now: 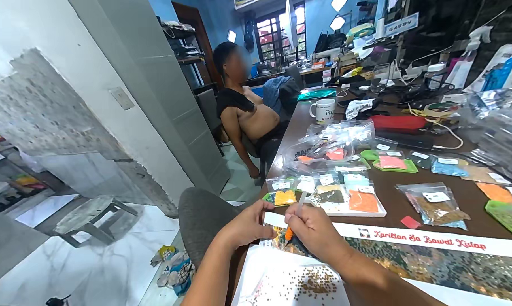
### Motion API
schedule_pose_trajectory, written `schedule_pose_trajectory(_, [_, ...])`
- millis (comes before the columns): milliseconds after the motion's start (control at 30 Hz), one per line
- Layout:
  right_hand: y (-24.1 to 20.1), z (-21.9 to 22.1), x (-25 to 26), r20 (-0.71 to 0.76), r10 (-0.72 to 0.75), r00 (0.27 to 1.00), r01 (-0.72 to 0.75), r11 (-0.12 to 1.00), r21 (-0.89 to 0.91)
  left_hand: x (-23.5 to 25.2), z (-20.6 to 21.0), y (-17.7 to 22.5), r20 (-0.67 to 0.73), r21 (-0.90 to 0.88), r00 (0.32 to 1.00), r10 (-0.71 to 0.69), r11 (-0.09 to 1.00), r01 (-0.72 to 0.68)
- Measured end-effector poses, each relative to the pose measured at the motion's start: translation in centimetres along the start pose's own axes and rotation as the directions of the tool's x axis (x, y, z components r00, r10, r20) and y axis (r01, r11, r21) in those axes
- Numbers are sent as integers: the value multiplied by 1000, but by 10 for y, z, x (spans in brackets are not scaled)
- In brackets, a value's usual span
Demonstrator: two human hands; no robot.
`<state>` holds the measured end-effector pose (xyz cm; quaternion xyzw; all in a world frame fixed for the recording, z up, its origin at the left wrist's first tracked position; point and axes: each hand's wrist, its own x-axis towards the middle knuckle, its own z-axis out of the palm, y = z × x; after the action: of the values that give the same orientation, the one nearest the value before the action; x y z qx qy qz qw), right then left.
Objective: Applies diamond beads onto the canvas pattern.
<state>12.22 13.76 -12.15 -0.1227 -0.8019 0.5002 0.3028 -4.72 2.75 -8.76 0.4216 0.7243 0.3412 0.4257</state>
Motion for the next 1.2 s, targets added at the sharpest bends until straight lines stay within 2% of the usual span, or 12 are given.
schedule_pose_trajectory(200, [-2, -1, 1, 39, 60, 997, -59, 998, -30, -3, -3, 2, 23, 87, 1000, -18, 996, 16])
schedule_pose_trajectory(500, [-2, -1, 1, 73, 75, 995, -72, 996, -52, -3, 1, 6, -32, 231, 999, -43, 972, 49])
schedule_pose_trajectory(1067, [-3, -1, 1, 100, 61, 993, -51, 994, -96, -3, 3, 8, -40, 276, 998, -41, 960, 51])
schedule_pose_trajectory(1200, [-6, -1, 2, 135, 40, 990, -17, 986, -164, -2, 4, 7, -43, 271, 998, -37, 961, 47])
